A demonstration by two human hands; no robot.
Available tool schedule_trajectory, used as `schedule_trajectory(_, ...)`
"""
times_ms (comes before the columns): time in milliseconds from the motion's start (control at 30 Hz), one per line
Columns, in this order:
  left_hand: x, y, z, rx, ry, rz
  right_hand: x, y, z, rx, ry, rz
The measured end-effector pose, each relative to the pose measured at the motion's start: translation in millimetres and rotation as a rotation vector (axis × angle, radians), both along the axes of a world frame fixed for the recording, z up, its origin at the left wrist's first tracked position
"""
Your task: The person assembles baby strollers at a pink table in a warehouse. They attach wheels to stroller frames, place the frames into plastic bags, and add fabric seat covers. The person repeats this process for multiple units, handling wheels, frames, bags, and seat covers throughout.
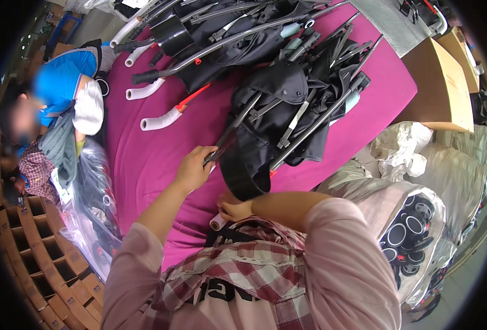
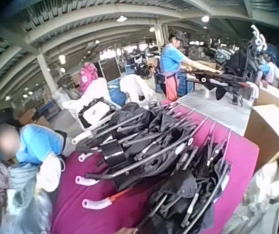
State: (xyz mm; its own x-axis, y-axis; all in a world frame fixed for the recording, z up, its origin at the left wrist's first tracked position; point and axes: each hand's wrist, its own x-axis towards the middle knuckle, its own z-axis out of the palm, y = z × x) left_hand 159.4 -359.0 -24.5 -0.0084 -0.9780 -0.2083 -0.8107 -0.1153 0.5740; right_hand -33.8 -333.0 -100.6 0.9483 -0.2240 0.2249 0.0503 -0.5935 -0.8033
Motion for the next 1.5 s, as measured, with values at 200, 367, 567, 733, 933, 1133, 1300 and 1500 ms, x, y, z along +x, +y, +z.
schedule_trajectory(200, 21, -20, 14, -0.037, -0.144, 0.090, 15, -21, 60, 0.033, 0.143, -0.156)
schedule_trajectory(367, -30, 38, 17, -0.526, -0.116, 0.412, -55, -117, 127, -0.324, -0.469, -0.071)
schedule_trajectory(567, -70, 162, -13, -0.072, -0.145, 0.292, -194, -322, 79, -0.380, 0.764, -1.535)
schedule_trajectory(733, -72, 216, -93, -0.008, 0.009, 0.163, -214, -311, 36, -0.284, 1.206, -1.320)
schedule_trajectory(933, -27, 221, -55, 0.132, -0.059, 0.440, -209, -237, 64, -0.574, 1.126, -0.902)
schedule_trajectory(1133, 136, 251, -65, -0.192, -0.212, 0.798, -160, -110, 39, -0.473, 0.819, -0.711)
schedule_trajectory(1300, 225, 352, -114, -0.020, 0.174, 1.191, -47, 26, 69, -0.535, 0.745, -0.448)
schedule_trajectory(1500, 276, 463, -183, -0.141, -0.083, 1.242, 39, 147, 46, -0.380, 0.634, -0.560)
